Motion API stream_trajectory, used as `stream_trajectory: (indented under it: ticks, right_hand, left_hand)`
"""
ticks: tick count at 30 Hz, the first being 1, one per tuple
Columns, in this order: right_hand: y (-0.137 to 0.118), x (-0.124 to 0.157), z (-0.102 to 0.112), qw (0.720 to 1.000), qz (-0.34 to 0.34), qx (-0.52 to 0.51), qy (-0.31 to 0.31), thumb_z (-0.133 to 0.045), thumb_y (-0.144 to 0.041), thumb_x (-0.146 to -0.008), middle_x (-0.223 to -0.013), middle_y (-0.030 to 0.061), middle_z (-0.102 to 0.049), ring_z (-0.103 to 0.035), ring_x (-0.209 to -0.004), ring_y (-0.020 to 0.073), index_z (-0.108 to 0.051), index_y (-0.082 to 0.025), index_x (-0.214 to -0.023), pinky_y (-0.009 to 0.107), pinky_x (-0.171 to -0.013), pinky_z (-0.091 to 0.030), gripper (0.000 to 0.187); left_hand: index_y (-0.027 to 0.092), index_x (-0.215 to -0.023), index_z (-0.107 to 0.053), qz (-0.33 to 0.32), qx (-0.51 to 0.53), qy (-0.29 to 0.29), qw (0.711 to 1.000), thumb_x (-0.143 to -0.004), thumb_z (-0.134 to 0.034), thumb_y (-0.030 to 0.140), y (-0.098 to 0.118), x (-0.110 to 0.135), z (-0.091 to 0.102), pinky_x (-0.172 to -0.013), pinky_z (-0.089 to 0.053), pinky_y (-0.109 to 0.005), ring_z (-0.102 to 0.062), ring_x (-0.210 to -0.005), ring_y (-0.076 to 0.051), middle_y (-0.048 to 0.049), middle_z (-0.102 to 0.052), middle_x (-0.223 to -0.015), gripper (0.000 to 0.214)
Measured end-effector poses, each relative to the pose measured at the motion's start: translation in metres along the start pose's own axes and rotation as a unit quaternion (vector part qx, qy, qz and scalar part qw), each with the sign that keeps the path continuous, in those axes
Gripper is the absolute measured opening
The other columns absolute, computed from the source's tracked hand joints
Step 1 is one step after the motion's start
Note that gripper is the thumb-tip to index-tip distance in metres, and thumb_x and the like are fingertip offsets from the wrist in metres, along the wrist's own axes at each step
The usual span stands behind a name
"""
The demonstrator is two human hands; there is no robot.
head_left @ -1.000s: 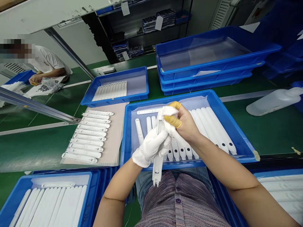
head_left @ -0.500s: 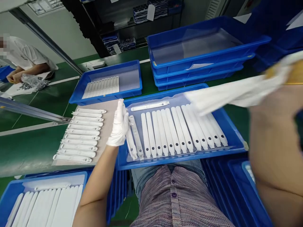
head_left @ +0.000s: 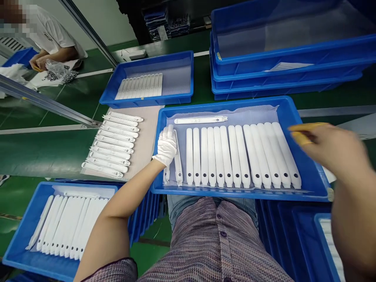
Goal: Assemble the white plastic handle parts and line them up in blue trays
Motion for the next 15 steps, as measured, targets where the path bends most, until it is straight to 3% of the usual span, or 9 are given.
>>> stream_trajectory:
  ticks: [2, 4, 6, 8, 9, 11, 15]
  right_hand:
    - [-0.013, -0.001, -0.064, 0.986, 0.047, 0.071, -0.142, -0.083, -0.006, -0.076, -0.087, 0.0066, -0.079, -0.06, -0.062, 0.0143, -0.083, -0.027, -0.08, 0.036, -0.057, -0.039, 0.022]
    - [-0.039, 0.001, -0.134, 0.971, 0.08, 0.048, -0.218, -0.075, -0.013, -0.087, -0.105, 0.0048, -0.081, -0.072, -0.089, 0.0223, -0.084, -0.029, -0.094, 0.039, -0.076, -0.054, 0.02]
    - [-0.068, 0.006, -0.203, 0.945, 0.127, 0.026, -0.301, -0.062, -0.012, -0.093, -0.116, 0.0066, -0.079, -0.072, -0.107, 0.027, -0.083, -0.025, -0.107, 0.047, -0.098, -0.055, 0.028]
    - [-0.086, 0.009, -0.257, 0.927, 0.137, 0.036, -0.348, -0.05, -0.008, -0.096, -0.126, 0.0102, -0.074, -0.07, -0.115, 0.0267, -0.08, -0.019, -0.116, 0.045, -0.106, -0.053, 0.037]
    - [-0.092, 0.009, -0.278, 0.922, 0.136, 0.052, -0.359, -0.047, -0.008, -0.097, -0.131, 0.012, -0.072, -0.068, -0.119, 0.026, -0.078, -0.016, -0.12, 0.042, -0.108, -0.052, 0.039]
    - [-0.099, 0.01, -0.309, 0.913, 0.132, 0.093, -0.375, -0.045, -0.01, -0.101, -0.138, 0.0146, -0.067, -0.064, -0.126, 0.0257, -0.075, -0.013, -0.126, 0.039, -0.111, -0.049, 0.039]
    - [-0.103, 0.014, -0.343, 0.914, 0.102, 0.145, -0.366, -0.048, -0.028, -0.106, -0.14, 0.0214, -0.062, -0.055, -0.134, 0.035, -0.073, -0.011, -0.123, 0.047, -0.114, -0.043, 0.035]
  left_hand:
    - [0.005, -0.118, -0.074, -0.044, -0.126, -0.004, 0.991, -0.104, -0.054, 0.036, 0.015, 0.007, -0.005, -0.104, -0.058, -0.043, -0.073, -0.114, -0.023, -0.0185, -0.075, -0.126, 0.041]
    - [0.003, -0.101, -0.079, -0.085, -0.237, -0.01, 0.968, -0.1, -0.047, 0.031, 0.026, 0.016, -0.011, -0.088, -0.063, -0.037, -0.077, -0.105, -0.023, -0.0219, -0.08, -0.106, 0.043]
    - [-0.004, -0.126, -0.072, -0.096, -0.279, -0.036, 0.955, -0.097, -0.052, 0.03, 0.025, 0.026, -0.017, -0.11, -0.051, -0.049, -0.066, -0.132, -0.031, -0.0286, -0.067, -0.137, 0.05]
    - [0.001, -0.156, -0.049, -0.096, -0.285, -0.084, 0.95, -0.096, -0.056, 0.029, 0.017, 0.034, -0.023, -0.128, -0.022, -0.066, -0.031, -0.159, -0.04, -0.0267, -0.036, -0.166, 0.066]
    - [0.003, -0.162, -0.039, -0.096, -0.287, -0.111, 0.947, -0.098, -0.054, 0.029, 0.012, 0.038, -0.026, -0.13, -0.009, -0.066, -0.02, -0.162, -0.04, -0.0249, -0.026, -0.171, 0.071]
    - [0.004, -0.165, -0.033, -0.094, -0.287, -0.151, 0.941, -0.1, -0.048, 0.029, 0.003, 0.043, -0.028, -0.131, 0.001, -0.065, -0.016, -0.164, -0.039, -0.0225, -0.024, -0.173, 0.071]
    - [0.0, -0.163, -0.035, -0.09, -0.291, -0.175, 0.936, -0.1, -0.046, 0.027, -0.002, 0.045, -0.025, -0.133, -0.001, -0.062, -0.024, -0.162, -0.039, -0.0244, -0.034, -0.17, 0.069]
Point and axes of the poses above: each hand's wrist, its own x-axis away from the middle knuckle, its own z-axis out of the back of the hand, y = z × x, the point moved 7 cm from there along -x, towards the middle knuckle
